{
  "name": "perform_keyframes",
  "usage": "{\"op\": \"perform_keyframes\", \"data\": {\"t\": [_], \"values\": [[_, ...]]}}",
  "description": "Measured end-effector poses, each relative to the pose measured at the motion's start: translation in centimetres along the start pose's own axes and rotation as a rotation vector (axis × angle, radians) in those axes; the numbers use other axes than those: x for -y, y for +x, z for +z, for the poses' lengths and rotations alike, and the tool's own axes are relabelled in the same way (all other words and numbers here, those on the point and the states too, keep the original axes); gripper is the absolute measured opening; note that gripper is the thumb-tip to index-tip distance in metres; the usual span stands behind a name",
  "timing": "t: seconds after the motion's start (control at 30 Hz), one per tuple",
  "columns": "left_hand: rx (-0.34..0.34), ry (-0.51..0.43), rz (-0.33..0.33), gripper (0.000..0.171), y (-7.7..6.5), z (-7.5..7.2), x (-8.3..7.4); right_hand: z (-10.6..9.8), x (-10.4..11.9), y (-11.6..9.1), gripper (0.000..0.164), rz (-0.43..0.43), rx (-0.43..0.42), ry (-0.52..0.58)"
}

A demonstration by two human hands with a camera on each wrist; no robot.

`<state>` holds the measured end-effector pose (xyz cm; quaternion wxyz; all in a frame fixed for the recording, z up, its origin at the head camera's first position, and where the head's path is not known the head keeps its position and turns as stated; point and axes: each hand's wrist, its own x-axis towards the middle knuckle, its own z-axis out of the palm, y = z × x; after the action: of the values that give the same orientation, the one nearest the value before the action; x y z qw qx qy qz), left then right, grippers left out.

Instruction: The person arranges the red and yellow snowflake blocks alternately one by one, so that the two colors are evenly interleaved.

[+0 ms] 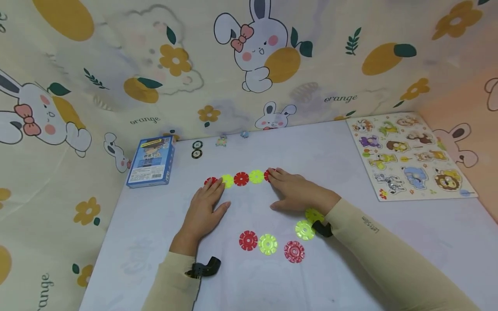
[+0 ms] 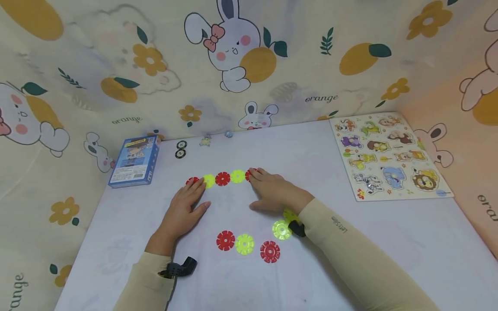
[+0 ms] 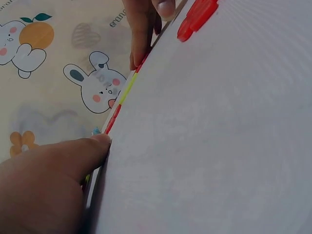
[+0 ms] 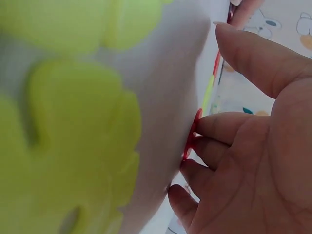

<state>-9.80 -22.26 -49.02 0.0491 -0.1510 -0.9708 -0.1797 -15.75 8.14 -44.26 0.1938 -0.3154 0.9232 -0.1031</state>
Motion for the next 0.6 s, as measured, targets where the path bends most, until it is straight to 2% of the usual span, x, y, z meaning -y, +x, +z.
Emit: {"op": "perform_keyframes", "data": {"t": [0.37,0.47,0.6], "values": [[0.002,0.007,-0.006,0.066,0.0,0.1,0.0,0.1,-0.3,0.1,0.099,0.008,-0.009,0.032],[0.003,0.010,-0.007,0.067,0.0,0.2,0.1,-0.1,-0.8,-0.2,0.096,0.014,-0.050,0.135],[0.001,0.013,-0.010,0.067,0.0,0.2,0.1,-1.2,-1.3,-1.9,0.086,0.023,-0.144,0.377]]}}
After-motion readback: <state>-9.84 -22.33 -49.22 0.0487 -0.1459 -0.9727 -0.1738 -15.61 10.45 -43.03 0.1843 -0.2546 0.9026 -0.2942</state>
